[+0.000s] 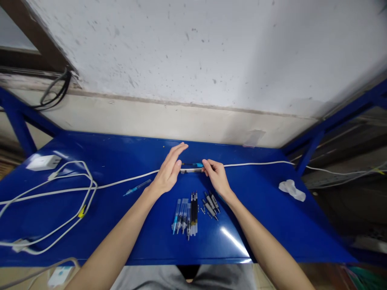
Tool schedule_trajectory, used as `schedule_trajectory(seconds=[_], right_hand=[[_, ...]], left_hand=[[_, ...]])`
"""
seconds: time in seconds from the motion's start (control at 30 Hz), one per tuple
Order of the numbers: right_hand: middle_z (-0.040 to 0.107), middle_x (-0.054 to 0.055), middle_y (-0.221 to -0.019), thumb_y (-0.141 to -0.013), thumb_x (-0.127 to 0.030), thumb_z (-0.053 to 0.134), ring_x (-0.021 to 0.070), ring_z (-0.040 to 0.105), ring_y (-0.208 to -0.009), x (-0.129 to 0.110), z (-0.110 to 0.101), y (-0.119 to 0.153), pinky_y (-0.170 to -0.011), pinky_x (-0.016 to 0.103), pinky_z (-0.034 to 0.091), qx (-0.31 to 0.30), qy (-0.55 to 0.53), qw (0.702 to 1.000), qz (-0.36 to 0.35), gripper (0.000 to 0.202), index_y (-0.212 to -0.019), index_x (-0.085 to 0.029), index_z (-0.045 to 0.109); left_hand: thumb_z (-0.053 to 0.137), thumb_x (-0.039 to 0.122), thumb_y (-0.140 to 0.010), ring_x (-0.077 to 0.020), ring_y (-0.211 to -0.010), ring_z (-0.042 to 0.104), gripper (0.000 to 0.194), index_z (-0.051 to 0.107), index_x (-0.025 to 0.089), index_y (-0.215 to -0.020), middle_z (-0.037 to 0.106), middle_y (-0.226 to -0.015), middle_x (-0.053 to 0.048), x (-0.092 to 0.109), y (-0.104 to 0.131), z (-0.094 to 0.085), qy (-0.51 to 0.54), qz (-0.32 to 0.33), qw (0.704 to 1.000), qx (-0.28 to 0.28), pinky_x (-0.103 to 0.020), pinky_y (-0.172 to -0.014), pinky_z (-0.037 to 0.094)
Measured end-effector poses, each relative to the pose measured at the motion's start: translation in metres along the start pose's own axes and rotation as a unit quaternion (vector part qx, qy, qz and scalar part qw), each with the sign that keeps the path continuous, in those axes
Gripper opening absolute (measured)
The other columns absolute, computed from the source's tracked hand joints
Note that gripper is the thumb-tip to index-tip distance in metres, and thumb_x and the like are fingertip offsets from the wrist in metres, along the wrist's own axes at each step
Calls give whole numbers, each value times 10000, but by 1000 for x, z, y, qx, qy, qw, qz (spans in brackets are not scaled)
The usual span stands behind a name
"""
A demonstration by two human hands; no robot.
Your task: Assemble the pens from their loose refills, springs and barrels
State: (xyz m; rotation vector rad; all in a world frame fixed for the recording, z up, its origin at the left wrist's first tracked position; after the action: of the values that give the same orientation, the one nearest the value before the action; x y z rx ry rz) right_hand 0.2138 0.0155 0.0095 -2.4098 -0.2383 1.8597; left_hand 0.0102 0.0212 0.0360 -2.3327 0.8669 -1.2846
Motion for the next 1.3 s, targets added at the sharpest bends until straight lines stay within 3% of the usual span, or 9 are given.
schedule_trajectory(seconds=[0.13,0.2,0.33,0.43,0.57,0.7,1.0,1.17,1.3], right_hand=[[496,-30,-546,-1001,-541,532,126,450,-536,0,0,-1,-575,279,331,0,-4,1000,-5,503,-658,-184,622],[500,-28,-546,-998,-543,536,130,461,-541,0,-1,-2,-580,281,337,0,-10,1000,-7,502,-655,-185,619],[514,-24,-558,-999,-542,534,132,469,-550,2,0,-2,-585,284,337,-4,-23,1000,-9,501,-654,-188,617],[522,-20,-564,-995,-544,540,134,461,-553,2,0,-3,-587,289,336,-3,-33,999,-11,507,-633,-193,601],[519,-15,-562,-992,-551,542,142,469,-572,1,-1,-3,-616,294,357,20,-55,998,-25,522,-609,-199,590],[492,-22,-531,-986,-566,546,142,449,-559,2,-2,-3,-624,299,349,55,-81,995,-19,525,-624,-195,626],[435,-31,-539,-962,-604,558,131,399,-550,-2,2,8,-612,295,333,161,-175,971,37,527,-627,-200,610],[447,-27,-547,-940,-649,556,137,418,-552,-1,-3,3,-617,294,367,122,-144,982,23,531,-674,-197,644],[484,-15,-581,-937,-667,541,135,425,-558,1,-8,-1,-586,286,358,72,-119,990,18,537,-728,-189,667]], left_hand=[[316,356,-1087,-246,-1351,513,413,464,212,-1444,561,-1417,-113,7,4,-33,-70,-31,994,81,-462,-1168,392],[359,334,-1078,-229,-1169,609,338,521,199,-1343,620,-1252,-102,10,19,-55,-143,-75,982,97,-403,-1027,487],[436,402,-1054,-279,-1015,610,279,586,191,-1158,640,-1098,-95,7,66,-80,-363,-82,928,-16,-406,-854,481],[457,487,-1038,-306,-992,582,355,593,176,-1141,624,-1107,-119,-4,99,-85,-453,-77,885,-78,-419,-826,464],[443,420,-1052,-294,-942,569,290,607,182,-1044,616,-1050,-111,-11,111,-79,-475,-78,871,-100,-405,-795,449],[421,313,-1063,-274,-907,571,204,580,196,-1011,634,-1021,-94,1,101,-67,-437,-66,893,-87,-395,-798,435],[374,174,-1051,-215,-816,644,185,556,197,-1074,705,-959,-72,21,31,-21,-233,2,972,-24,-346,-772,493],[370,-16,-911,-212,-1009,686,413,552,201,-1211,711,-1130,-90,10,-6,17,-114,57,991,-46,-357,-864,543],[388,23,-954,-213,-947,669,327,573,195,-1161,694,-1049,-81,2,-3,21,-127,67,989,-41,-369,-836,529]])
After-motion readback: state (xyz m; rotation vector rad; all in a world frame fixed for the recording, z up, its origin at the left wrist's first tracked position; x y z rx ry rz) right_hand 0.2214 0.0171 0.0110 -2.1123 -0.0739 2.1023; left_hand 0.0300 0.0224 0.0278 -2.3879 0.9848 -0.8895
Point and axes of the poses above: each hand's wrist, its own y-axis away from the middle knuckle, its own z-axis out of the palm, x = y × z, the point moved 3 cm from there along -y, towards the middle knuckle
